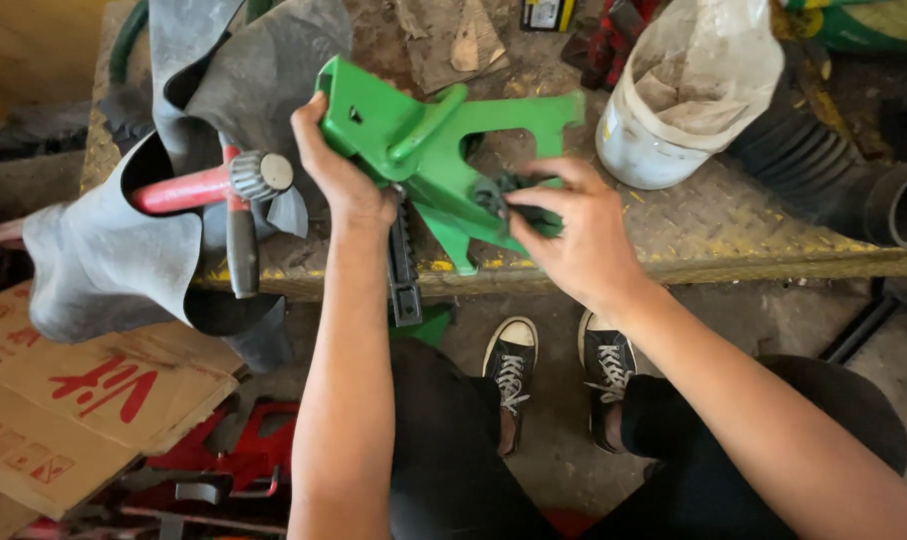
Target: Cleaning and inspecting automotive jack stands with a cloth.
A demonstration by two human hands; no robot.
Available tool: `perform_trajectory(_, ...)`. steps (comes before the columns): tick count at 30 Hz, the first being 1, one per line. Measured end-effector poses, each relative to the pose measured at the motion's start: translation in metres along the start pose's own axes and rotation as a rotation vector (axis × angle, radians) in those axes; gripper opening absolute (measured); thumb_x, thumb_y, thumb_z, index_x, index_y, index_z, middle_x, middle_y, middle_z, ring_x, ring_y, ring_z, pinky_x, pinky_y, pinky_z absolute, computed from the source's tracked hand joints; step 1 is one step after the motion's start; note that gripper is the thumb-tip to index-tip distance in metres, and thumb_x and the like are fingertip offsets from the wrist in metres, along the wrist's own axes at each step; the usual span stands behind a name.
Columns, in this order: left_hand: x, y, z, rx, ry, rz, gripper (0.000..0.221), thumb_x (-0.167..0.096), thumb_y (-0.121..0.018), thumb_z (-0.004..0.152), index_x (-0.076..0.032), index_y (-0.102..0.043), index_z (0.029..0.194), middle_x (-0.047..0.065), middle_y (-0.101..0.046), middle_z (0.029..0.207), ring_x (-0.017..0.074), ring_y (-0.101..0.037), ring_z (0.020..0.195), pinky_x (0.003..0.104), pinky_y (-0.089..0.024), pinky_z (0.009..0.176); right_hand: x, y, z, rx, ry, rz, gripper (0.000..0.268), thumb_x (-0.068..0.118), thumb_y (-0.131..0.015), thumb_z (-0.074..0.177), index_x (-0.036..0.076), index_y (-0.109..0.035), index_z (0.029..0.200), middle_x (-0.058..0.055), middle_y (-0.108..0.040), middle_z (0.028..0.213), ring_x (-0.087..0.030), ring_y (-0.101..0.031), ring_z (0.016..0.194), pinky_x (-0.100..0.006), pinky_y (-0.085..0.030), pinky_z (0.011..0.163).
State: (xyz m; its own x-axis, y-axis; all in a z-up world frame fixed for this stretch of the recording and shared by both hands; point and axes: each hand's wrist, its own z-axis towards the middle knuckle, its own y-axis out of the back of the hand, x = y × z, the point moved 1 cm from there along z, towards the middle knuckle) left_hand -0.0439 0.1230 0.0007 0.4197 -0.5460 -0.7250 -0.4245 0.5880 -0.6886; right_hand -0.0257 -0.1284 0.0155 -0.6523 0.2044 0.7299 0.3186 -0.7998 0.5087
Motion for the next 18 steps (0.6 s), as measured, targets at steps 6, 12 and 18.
perform_trajectory(6, 0.012, 0.004, 0.002, 0.017, 0.008, -0.010, 0.049, -0.043, -0.052, 0.094, 0.002, -0.066, 0.107, 0.018, -0.071, 0.100, 0.0310, -0.070, 0.093, 0.042, -0.056, 0.090, -0.001, -0.001, -0.013, -0.018, -0.261, 0.074, 0.023, 0.001, -0.077, 0.083, 0.003, -0.077, 0.107, -0.016, -0.073, 0.121, -0.024, -0.076, 0.103, -0.034, -0.059, 0.088)
perform_trajectory(12, 0.011, 0.006, 0.004, 0.019, -0.020, 0.004, 0.049, -0.043, -0.052, 0.095, 0.002, -0.066, 0.108, 0.019, -0.071, 0.101, 0.0306, -0.070, 0.093, 0.042, -0.057, 0.089, -0.029, 0.000, -0.016, 0.224, -0.653, 0.377, 0.020, 0.001, -0.081, 0.079, 0.000, -0.079, 0.099, -0.012, -0.081, 0.094, -0.019, -0.075, 0.080, -0.031, -0.062, 0.073)
perform_trajectory(18, 0.002, 0.003, 0.000, 0.012, 0.015, -0.033, 0.052, -0.044, -0.049, 0.093, 0.003, -0.066, 0.106, 0.020, -0.072, 0.099, 0.0318, -0.072, 0.090, 0.043, -0.058, 0.086, 0.021, -0.003, -0.002, 0.150, -0.459, 0.287, 0.045, 0.007, -0.078, 0.080, 0.005, -0.070, 0.124, -0.008, -0.078, 0.102, -0.017, -0.075, 0.085, -0.031, -0.061, 0.081)
